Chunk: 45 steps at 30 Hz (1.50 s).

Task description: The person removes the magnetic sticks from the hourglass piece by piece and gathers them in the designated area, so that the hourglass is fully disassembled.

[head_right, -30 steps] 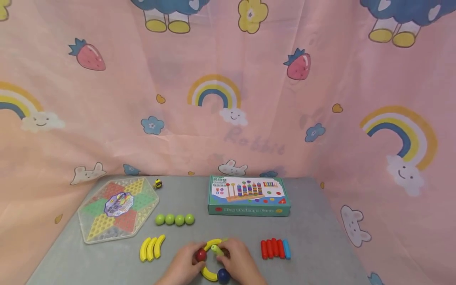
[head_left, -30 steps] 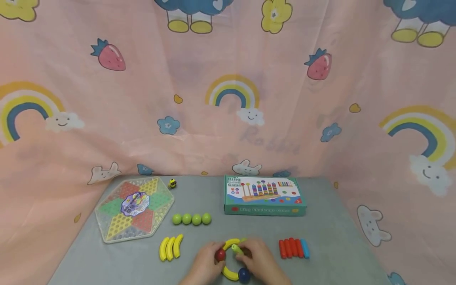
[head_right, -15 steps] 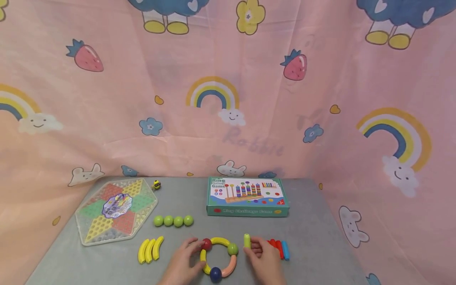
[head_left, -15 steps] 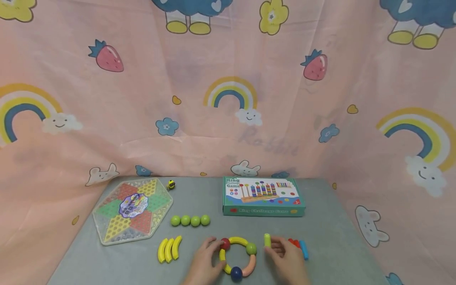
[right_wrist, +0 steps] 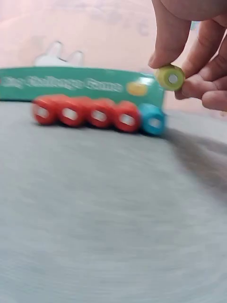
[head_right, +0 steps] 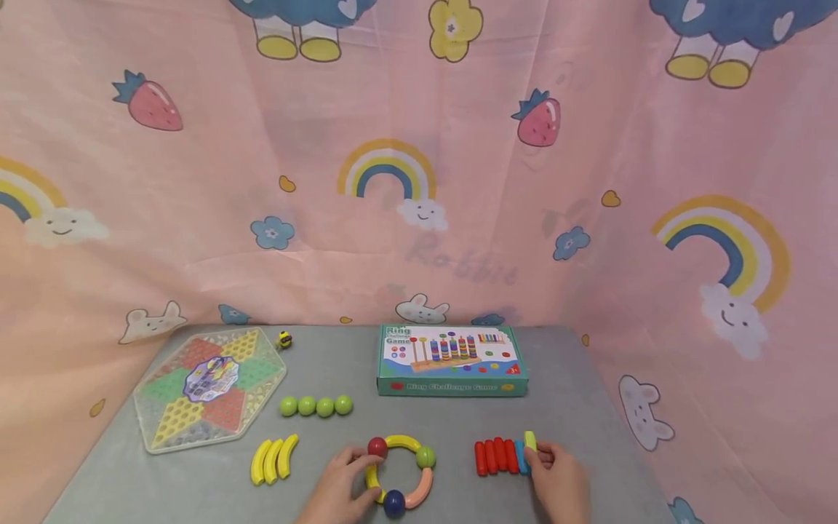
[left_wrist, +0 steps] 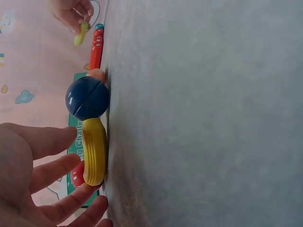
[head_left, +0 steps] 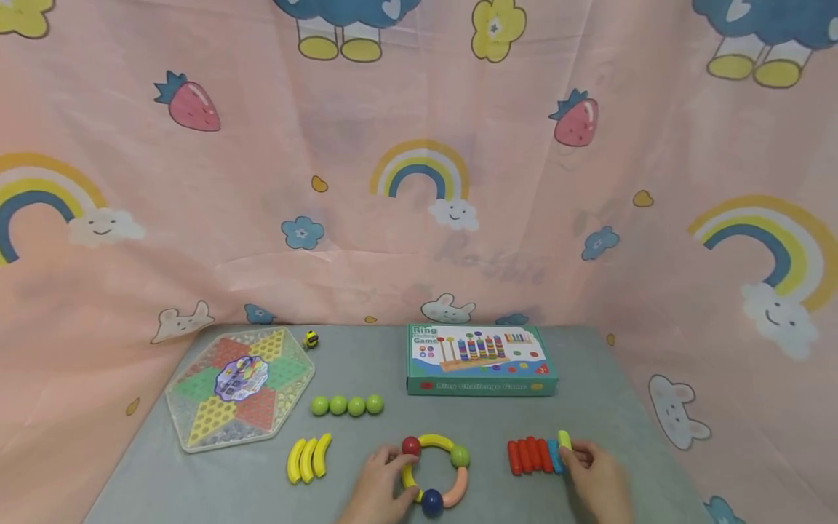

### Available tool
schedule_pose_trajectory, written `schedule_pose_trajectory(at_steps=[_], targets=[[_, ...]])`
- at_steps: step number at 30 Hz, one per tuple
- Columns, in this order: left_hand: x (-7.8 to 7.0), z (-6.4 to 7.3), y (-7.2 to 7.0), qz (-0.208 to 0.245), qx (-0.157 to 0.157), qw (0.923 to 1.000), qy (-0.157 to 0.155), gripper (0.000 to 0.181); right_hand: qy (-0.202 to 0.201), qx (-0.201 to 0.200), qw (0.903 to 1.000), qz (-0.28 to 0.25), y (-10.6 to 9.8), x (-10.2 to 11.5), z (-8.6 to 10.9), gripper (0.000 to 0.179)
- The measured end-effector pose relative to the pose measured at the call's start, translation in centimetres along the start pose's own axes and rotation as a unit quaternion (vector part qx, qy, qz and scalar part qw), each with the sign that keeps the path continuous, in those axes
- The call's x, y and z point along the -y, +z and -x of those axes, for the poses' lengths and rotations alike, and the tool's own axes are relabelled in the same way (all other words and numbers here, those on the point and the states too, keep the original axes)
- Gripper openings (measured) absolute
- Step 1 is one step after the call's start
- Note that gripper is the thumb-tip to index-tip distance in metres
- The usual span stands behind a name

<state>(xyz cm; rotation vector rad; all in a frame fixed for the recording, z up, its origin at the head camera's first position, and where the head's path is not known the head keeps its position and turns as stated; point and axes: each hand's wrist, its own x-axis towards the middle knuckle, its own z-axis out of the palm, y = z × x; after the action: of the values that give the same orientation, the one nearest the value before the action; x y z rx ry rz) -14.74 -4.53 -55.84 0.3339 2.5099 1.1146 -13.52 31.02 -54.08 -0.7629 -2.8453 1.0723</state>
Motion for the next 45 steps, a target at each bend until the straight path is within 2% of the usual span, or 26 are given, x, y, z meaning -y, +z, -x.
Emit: schedule_pose_trajectory(at_steps=[4,9,14,16,19,23,27,30,34,40,45], targets=[[-0.2,0.1,0.1,-0.007,0.003,0.9999,-0.008,0.038,0.015,0.003,0.9993,0.034,-0.5,-0.7,-0.7,0.034],[-0.2,0.0,0.2,-0.012,-0.001,0.9998,-0.015,0.04,0.013,0.034,0.9975,0.061,-0.4,-0.8,-0.9,0.026],[-0.4,0.0,0.2,-0.019,0.0,0.9995,-0.023,0.043,0.019,0.021,0.9977,0.061,-0.1,-0.6,-0.6,0.03],[-0.5,0.0,0.2,-0.026,0.001,0.9994,-0.025,0.045,0.002,0.01,0.9981,0.061,-0.2,-0.3,-0.3,0.037],[-0.7,0.1,0.3,-0.035,0.002,0.9991,-0.024,0.048,-0.05,0.009,0.9978,0.043,0.0,1.2,0.6,0.046],[-0.8,0.1,0.3,-0.034,0.008,0.999,-0.03,0.05,-0.119,0.056,0.9913,0.005,1.8,4.7,2.7,0.045],[-0.8,0.0,0.2,-0.033,0.008,0.9988,-0.034,0.05,-0.157,0.108,0.9815,0.013,4.9,7.7,4.1,0.042],[-1.0,-0.2,0.2,-0.039,0.001,0.9986,-0.035,0.05,-0.157,0.144,0.9767,0.026,6.8,8.8,4.3,0.043],[-1.3,-0.4,0.5,-0.062,-0.009,0.9973,-0.036,0.051,-0.153,0.174,0.9723,0.028,8.1,8.9,4.0,0.04],[-1.7,-0.5,1.0,-0.099,0.0,0.9942,-0.042,0.052,-0.154,0.191,0.9691,0.025,8.5,8.3,3.8,0.036],[-0.9,0.2,0.0,-0.083,0.017,0.996,-0.031,0.051,-0.137,0.198,0.9704,0.025,8.6,8.5,4.0,0.037]])
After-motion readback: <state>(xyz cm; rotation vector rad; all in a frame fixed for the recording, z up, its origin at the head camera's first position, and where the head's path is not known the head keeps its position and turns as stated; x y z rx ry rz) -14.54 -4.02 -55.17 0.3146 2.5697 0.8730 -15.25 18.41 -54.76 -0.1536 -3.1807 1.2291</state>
